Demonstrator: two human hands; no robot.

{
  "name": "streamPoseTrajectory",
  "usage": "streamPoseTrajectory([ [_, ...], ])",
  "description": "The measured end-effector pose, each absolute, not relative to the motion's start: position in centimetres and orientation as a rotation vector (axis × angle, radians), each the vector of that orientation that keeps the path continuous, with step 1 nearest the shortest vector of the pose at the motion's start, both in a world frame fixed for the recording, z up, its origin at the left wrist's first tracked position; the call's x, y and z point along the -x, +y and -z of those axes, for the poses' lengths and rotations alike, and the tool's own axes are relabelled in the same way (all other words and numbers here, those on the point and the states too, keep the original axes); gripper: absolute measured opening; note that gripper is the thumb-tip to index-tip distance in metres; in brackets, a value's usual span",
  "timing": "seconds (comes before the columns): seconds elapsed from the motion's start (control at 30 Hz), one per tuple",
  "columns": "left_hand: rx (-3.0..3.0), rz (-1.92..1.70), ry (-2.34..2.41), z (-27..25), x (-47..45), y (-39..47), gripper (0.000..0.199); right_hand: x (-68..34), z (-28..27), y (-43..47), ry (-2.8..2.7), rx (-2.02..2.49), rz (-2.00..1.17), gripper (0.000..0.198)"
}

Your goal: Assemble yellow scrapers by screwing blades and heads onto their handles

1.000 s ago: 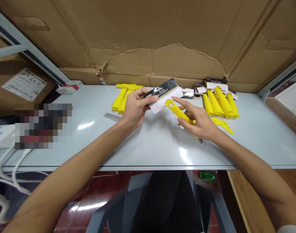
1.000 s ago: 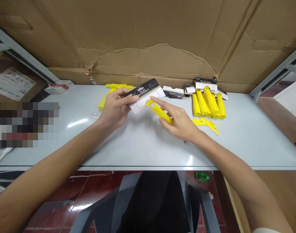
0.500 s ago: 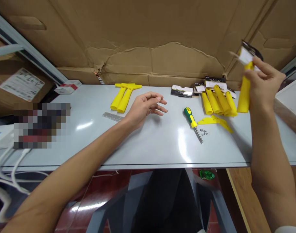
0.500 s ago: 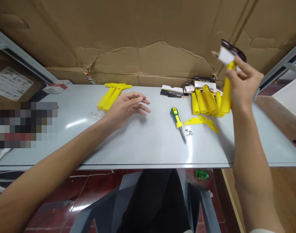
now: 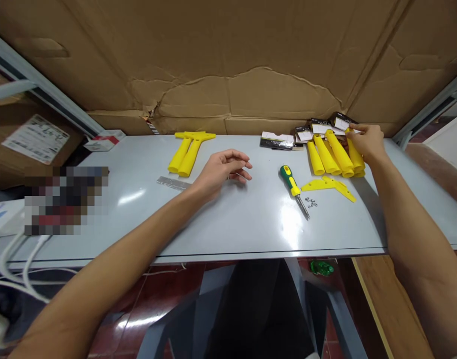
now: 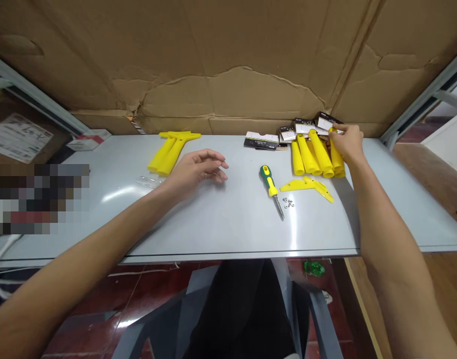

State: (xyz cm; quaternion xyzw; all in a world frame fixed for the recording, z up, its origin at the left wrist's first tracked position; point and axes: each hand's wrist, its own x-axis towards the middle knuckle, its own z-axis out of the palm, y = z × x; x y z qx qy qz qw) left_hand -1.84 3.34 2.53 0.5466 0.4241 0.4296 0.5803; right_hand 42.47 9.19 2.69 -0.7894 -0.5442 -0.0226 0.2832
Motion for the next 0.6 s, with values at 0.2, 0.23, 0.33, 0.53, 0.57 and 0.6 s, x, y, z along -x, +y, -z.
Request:
streamPoseTrajectory([
  [0.2, -1.321, -0.959, 0.959, -2.2, 2.1, 3.6, 0.016, -42.1, -3.4, 8.8, -1.491, 2.227, 0.026, 0.053],
  [0.23, -1.328, -0.951, 0.949, -2.1, 2.2, 3.6, 0.017, -41.9, -3.5, 8.7, -1.514, 2.234, 0.03, 0.053],
  [0.33, -1.338, -0.947, 0.929, -2.1, 2.3, 3.8, 0.017, -41.7, -3.9, 8.5, -1.573, 2.248, 0.059, 0.048],
  [0.53, -1.358, -0.97, 0.932, -2.0, 2.3, 3.8, 0.014, -42.8, -4.1, 7.9, -1.585, 2.326, 0.126, 0.047],
  [0.57, -1.37, -0.971, 0.933, -2.0, 2.2, 3.7, 0.014, -42.9, -4.0, 7.8, -1.599, 2.328, 0.118, 0.048],
  [0.6, -1.383, -0.969, 0.935, -1.9, 2.1, 3.6, 0.014, -43.0, -3.8, 7.8, -1.613, 2.325, 0.107, 0.048],
])
